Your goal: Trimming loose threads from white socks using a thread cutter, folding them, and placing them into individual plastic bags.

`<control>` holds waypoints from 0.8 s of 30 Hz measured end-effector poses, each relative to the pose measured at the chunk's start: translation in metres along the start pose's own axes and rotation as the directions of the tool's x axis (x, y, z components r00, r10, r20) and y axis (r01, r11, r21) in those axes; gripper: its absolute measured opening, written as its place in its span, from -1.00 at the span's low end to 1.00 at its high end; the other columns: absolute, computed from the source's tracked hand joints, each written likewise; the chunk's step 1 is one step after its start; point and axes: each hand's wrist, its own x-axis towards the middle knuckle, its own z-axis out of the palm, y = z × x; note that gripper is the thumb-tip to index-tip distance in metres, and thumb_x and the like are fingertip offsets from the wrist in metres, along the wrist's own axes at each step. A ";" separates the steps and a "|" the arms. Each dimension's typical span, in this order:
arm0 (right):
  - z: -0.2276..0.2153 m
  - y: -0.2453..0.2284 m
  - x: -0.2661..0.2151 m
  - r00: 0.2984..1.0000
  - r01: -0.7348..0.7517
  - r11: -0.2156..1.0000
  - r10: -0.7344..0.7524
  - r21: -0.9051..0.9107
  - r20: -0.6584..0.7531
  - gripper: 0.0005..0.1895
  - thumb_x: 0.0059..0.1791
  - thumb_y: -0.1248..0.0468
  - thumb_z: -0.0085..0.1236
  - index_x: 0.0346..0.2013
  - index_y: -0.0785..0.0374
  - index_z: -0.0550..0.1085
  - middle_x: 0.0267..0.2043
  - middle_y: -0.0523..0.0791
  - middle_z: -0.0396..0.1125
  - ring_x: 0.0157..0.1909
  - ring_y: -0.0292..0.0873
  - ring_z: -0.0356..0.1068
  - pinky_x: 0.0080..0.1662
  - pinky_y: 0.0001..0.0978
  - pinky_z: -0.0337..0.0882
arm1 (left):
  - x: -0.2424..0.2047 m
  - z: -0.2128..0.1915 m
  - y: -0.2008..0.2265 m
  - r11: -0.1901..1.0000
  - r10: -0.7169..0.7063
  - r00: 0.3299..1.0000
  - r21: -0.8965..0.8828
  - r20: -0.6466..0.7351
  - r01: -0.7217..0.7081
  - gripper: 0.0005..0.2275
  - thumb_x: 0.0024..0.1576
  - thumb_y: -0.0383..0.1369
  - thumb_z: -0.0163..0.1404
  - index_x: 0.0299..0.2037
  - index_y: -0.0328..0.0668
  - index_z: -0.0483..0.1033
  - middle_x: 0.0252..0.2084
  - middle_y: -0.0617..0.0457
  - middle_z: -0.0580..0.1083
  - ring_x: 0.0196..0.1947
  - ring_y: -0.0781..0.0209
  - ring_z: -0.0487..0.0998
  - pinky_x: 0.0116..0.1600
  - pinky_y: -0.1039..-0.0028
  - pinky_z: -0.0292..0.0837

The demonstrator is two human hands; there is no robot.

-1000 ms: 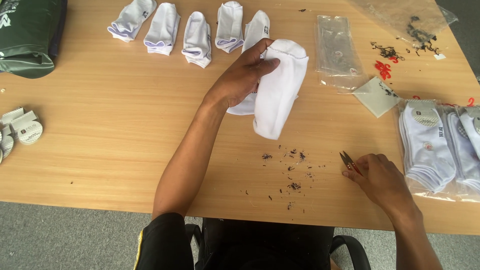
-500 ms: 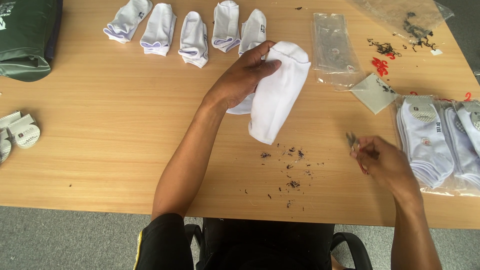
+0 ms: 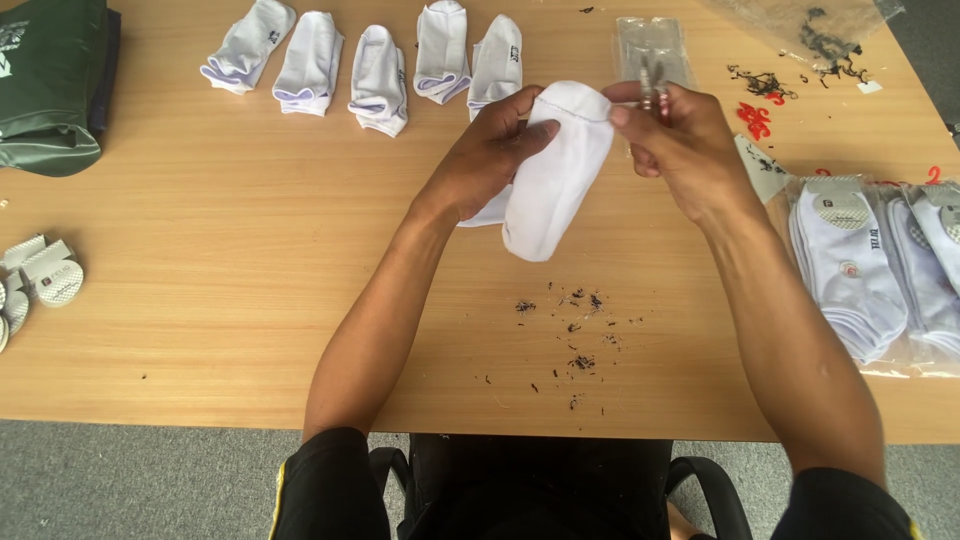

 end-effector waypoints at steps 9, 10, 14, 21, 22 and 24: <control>0.016 -0.006 0.019 0.999 0.037 0.999 -0.037 0.005 -0.032 -0.63 -0.02 0.32 0.37 -0.47 0.08 0.27 -0.64 -0.26 0.03 -0.66 -0.39 -0.06 -0.61 -0.53 -0.11 | 0.002 0.000 0.004 0.967 0.150 0.951 0.241 -0.270 -0.084 -0.71 0.10 -0.15 0.14 -0.08 -0.09 0.48 -0.20 0.04 0.68 -0.21 0.38 0.70 -0.16 0.59 0.57; 0.018 -0.004 0.021 0.999 0.042 0.999 -0.042 0.003 -0.025 -0.63 -0.02 0.32 0.37 -0.47 0.08 0.27 -0.64 -0.26 0.03 -0.66 -0.39 -0.06 -0.61 -0.53 -0.11 | 0.002 0.001 0.003 0.966 0.155 0.948 0.243 -0.277 -0.087 -0.71 0.10 -0.15 0.14 -0.08 -0.09 0.48 -0.20 0.04 0.68 -0.21 0.38 0.70 -0.16 0.59 0.57; 0.020 0.000 0.025 1.000 -0.003 0.986 0.004 0.167 -0.006 -0.72 -0.02 0.38 0.31 -0.28 0.10 0.32 -0.62 -0.27 0.11 -0.72 -0.42 -0.07 -0.63 -0.55 -0.11 | -0.008 0.007 0.010 0.949 0.125 0.916 0.316 -0.381 0.002 -0.58 0.05 -0.01 0.11 0.01 0.02 0.37 -0.06 0.06 0.58 -0.10 0.29 0.62 -0.09 0.50 0.65; 0.021 0.011 0.025 0.998 0.005 0.993 0.003 0.121 -0.069 -0.81 -0.01 0.32 0.38 -0.32 0.10 0.46 -0.60 -0.27 0.26 -0.72 -0.44 -0.02 -0.64 -0.58 -0.09 | -0.002 -0.003 0.001 0.999 0.024 0.991 -0.033 -0.132 -0.029 -0.83 0.20 -0.24 0.07 -0.26 -0.15 0.48 -0.44 0.13 0.53 -0.47 0.44 0.44 -0.38 0.62 0.26; 0.020 0.011 0.023 0.997 0.003 0.993 0.006 0.122 -0.072 -0.81 -0.01 0.32 0.38 -0.32 0.10 0.46 -0.60 -0.27 0.26 -0.72 -0.44 -0.02 -0.64 -0.58 -0.09 | -0.001 -0.003 0.001 0.999 0.021 0.991 -0.034 -0.129 -0.026 -0.83 0.20 -0.24 0.07 -0.26 -0.15 0.48 -0.44 0.13 0.53 -0.47 0.44 0.44 -0.38 0.62 0.26; 0.019 0.012 0.019 0.995 -0.100 0.967 0.096 0.236 0.026 -0.83 0.00 0.27 0.30 -0.18 0.18 0.47 -0.51 -0.30 0.21 -0.65 -0.48 -0.05 -0.67 -0.65 -0.14 | 0.002 -0.003 -0.001 0.996 0.043 0.983 -0.063 -0.177 -0.055 -0.82 0.23 -0.27 -0.01 -0.12 -0.21 0.47 -0.24 0.04 0.58 -0.24 0.29 0.62 -0.19 0.47 0.59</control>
